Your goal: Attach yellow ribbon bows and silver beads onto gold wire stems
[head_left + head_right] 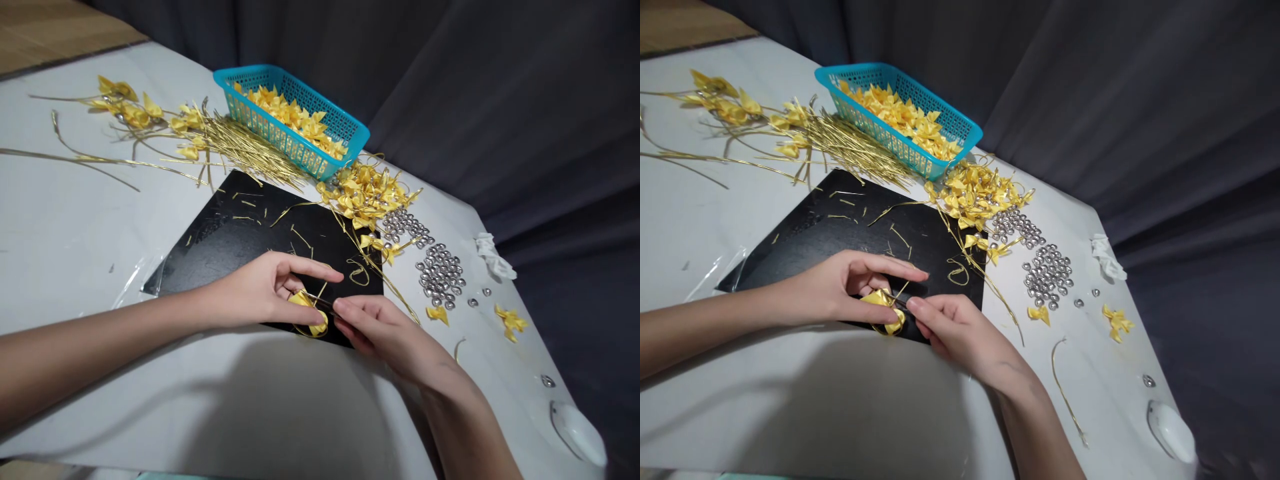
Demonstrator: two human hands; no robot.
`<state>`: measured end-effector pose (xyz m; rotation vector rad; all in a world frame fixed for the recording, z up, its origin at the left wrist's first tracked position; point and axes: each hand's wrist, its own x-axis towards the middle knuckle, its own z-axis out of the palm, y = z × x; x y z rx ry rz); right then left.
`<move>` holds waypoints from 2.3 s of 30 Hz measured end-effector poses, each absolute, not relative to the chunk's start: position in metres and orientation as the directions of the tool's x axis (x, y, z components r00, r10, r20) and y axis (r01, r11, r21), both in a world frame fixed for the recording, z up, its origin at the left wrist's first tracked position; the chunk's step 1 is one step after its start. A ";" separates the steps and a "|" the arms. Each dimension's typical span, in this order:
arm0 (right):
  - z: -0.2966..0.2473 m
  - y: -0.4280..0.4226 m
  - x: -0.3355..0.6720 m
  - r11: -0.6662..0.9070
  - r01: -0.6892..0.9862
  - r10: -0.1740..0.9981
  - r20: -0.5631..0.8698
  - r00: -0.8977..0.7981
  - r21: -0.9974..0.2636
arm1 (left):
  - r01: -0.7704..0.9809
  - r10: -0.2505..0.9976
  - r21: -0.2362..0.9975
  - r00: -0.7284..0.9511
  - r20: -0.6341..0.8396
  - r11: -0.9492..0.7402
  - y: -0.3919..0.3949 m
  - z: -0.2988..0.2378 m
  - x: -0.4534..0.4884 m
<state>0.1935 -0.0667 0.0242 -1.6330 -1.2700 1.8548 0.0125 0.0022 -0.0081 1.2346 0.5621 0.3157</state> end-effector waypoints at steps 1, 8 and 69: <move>0.024 -0.067 0.194 -0.534 0.282 0.754 -0.600 -0.267 -0.797 | 0.075 0.517 0.947 0.823 -0.235 0.312 0.002 -0.008 0.013; 0.030 -0.067 0.207 -0.531 0.352 0.752 -0.620 -0.224 -0.771 | 0.082 0.517 0.939 0.817 -0.256 0.335 0.002 -0.006 0.013; -0.011 -0.059 0.175 -0.207 -0.188 0.978 -0.202 -0.046 -0.960 | -0.220 0.611 0.749 0.735 -0.294 0.625 0.004 -0.001 0.020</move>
